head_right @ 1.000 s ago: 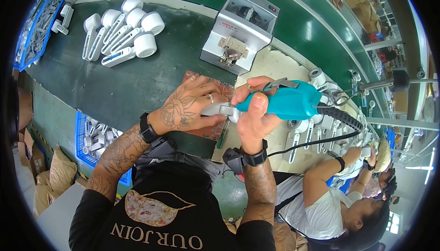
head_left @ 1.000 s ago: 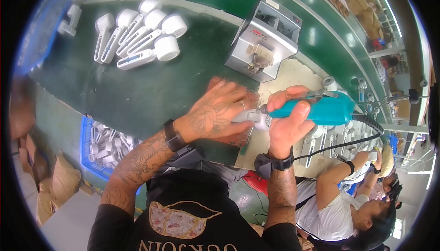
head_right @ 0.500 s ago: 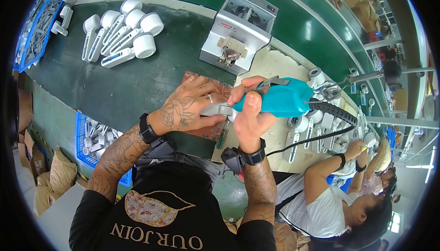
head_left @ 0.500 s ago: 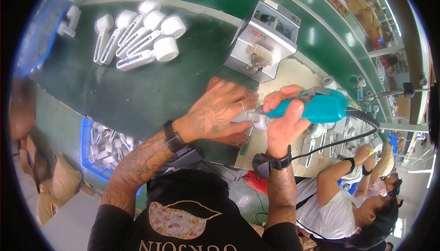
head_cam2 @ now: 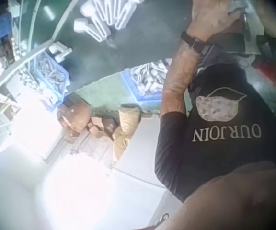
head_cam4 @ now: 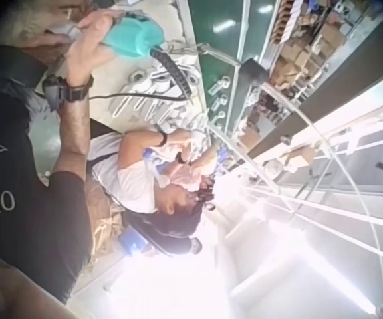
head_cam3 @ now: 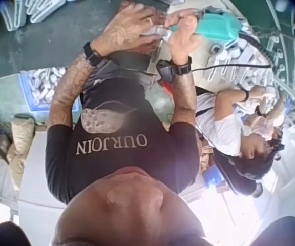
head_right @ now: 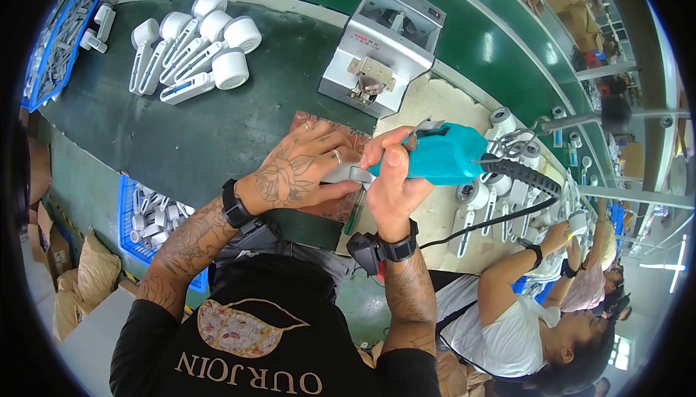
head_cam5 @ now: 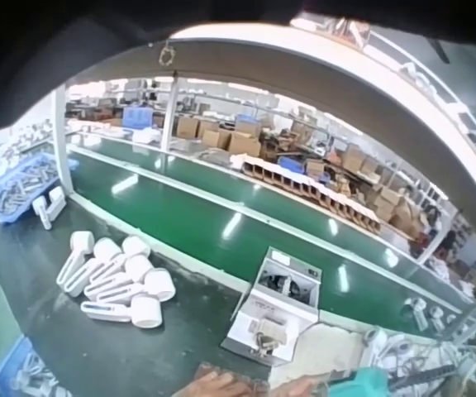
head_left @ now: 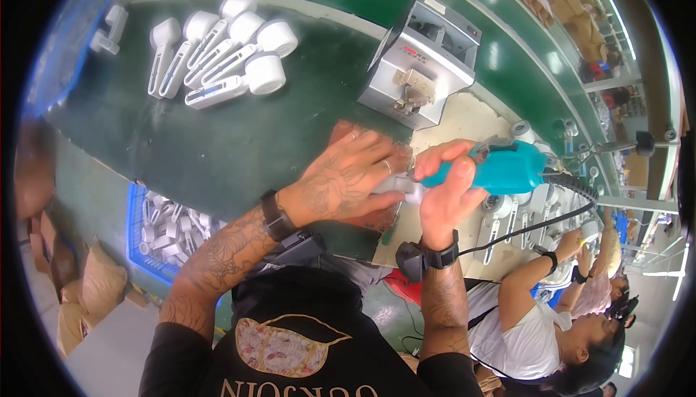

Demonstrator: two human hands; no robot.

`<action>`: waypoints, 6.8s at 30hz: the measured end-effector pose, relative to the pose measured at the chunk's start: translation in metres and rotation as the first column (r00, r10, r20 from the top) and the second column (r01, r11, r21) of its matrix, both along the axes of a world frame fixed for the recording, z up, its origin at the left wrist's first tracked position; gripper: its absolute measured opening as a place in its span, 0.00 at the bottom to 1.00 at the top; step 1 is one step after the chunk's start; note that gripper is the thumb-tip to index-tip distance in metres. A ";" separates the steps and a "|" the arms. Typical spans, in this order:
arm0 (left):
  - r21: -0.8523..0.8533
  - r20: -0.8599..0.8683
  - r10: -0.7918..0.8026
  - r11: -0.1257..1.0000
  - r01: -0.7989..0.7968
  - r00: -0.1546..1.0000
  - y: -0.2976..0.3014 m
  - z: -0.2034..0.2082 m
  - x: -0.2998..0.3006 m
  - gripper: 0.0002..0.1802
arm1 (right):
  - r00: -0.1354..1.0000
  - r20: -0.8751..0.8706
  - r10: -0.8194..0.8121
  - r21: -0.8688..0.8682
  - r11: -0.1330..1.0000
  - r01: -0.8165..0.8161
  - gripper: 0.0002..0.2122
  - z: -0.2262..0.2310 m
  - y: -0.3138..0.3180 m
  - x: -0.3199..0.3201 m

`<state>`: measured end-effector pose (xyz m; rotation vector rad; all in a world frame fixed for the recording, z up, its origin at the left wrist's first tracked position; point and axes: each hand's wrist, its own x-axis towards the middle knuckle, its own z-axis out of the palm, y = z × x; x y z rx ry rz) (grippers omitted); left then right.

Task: The person assembles handheld fans by joining a handle to a fan head and securing them with a power screwdriver. They repeat this process, placing each completed fan on the workbench.

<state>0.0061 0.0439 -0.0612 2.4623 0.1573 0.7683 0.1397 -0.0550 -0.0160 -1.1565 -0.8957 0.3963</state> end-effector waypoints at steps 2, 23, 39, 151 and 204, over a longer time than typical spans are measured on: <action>0.002 0.013 0.009 1.000 -0.009 1.000 0.001 0.002 -0.001 0.27 | 1.000 0.026 -0.007 -0.038 0.999 0.008 0.21 0.001 0.001 0.000; -0.043 0.025 0.039 0.998 -0.038 0.999 -0.004 0.002 -0.005 0.22 | 0.984 0.153 -0.094 -0.026 0.995 0.100 0.16 0.020 0.092 0.026; 0.065 -0.002 -0.043 0.997 0.043 0.999 0.003 0.006 -0.006 0.18 | 0.998 -0.004 -0.060 -0.013 0.998 0.060 0.27 0.017 -0.028 -0.010; -0.003 0.147 0.011 1.000 -0.011 0.989 -0.011 0.013 -0.010 0.18 | 0.989 -0.121 -0.083 0.116 0.989 0.097 0.33 0.044 -0.059 -0.018; 0.000 0.138 -0.034 0.999 0.034 0.990 -0.005 0.000 -0.009 0.18 | 0.999 -0.015 -0.041 0.064 0.997 0.042 0.28 0.050 0.015 -0.002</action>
